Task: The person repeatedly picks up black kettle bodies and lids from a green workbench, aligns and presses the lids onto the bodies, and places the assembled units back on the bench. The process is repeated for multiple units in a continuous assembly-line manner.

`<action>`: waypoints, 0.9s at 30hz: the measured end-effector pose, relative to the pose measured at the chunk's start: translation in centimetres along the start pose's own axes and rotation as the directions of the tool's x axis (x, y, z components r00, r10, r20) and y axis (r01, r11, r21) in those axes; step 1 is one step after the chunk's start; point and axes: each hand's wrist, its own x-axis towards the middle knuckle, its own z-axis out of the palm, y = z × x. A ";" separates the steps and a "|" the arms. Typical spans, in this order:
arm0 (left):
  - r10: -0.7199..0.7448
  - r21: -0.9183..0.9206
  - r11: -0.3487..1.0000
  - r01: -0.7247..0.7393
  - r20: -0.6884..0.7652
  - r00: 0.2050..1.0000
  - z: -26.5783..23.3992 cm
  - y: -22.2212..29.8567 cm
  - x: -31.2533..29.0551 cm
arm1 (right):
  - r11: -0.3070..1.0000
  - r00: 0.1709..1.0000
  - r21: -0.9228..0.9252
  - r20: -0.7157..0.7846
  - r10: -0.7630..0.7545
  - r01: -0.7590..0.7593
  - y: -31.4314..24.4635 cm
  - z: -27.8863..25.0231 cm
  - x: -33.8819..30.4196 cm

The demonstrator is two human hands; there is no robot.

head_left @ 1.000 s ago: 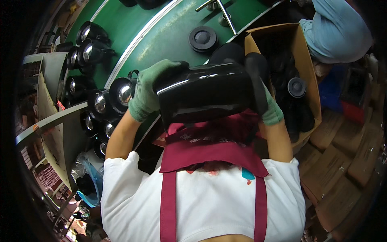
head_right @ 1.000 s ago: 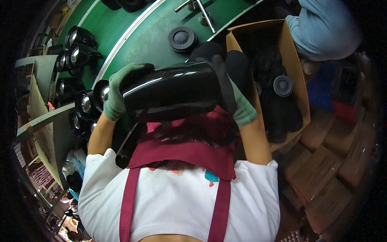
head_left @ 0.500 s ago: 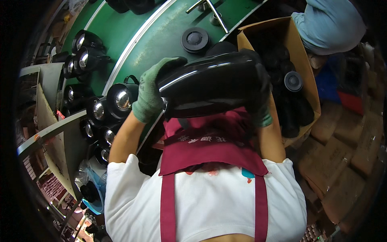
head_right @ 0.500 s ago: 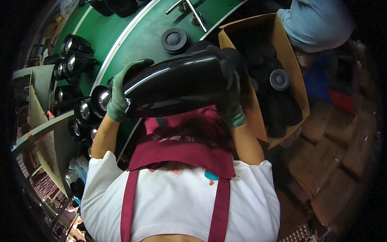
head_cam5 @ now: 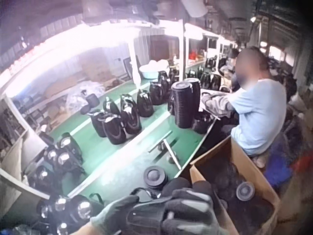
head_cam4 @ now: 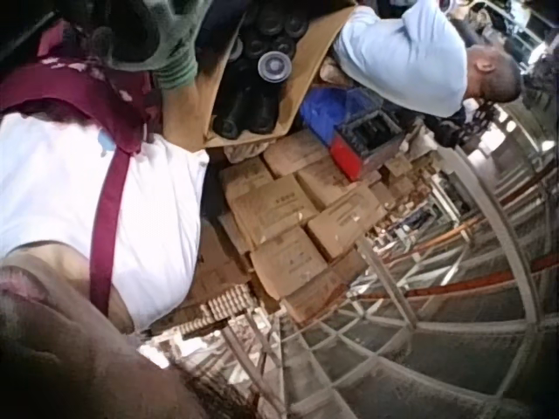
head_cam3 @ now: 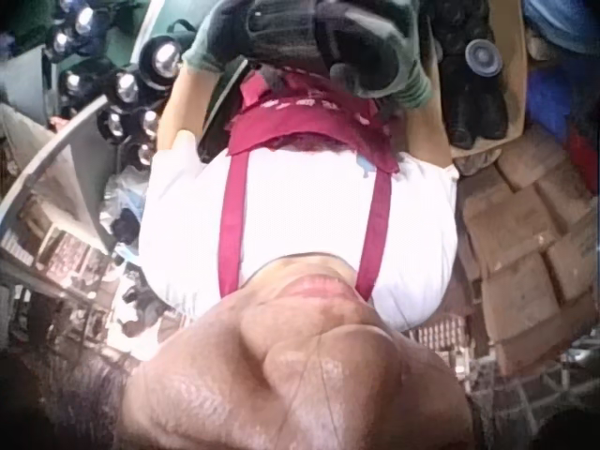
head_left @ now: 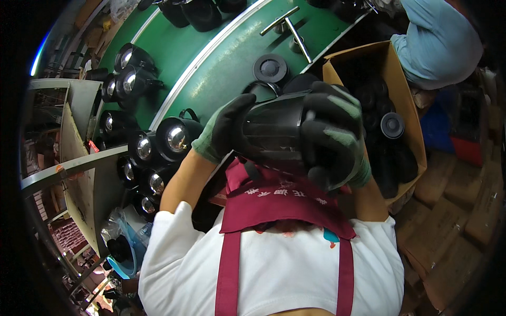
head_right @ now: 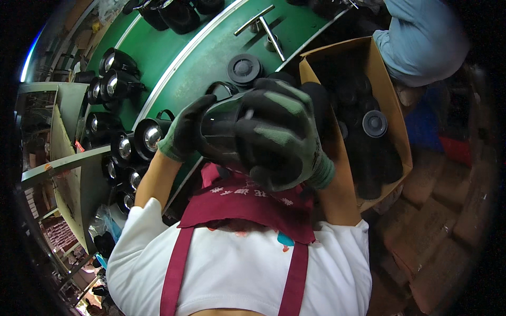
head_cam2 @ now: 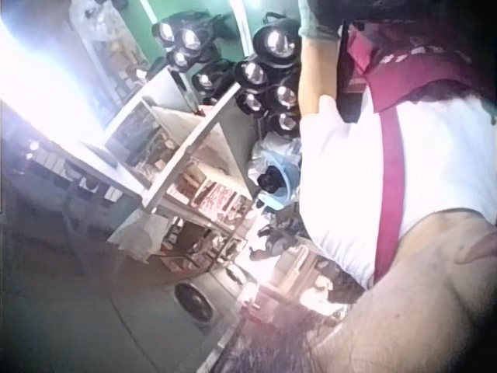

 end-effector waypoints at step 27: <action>0.373 0.475 -0.879 -0.047 0.745 0.554 -15.4 32.0 18.0 | 0.054 -0.312 0.443 -0.709 0.632 -0.895 20.8 -4.2 -35.7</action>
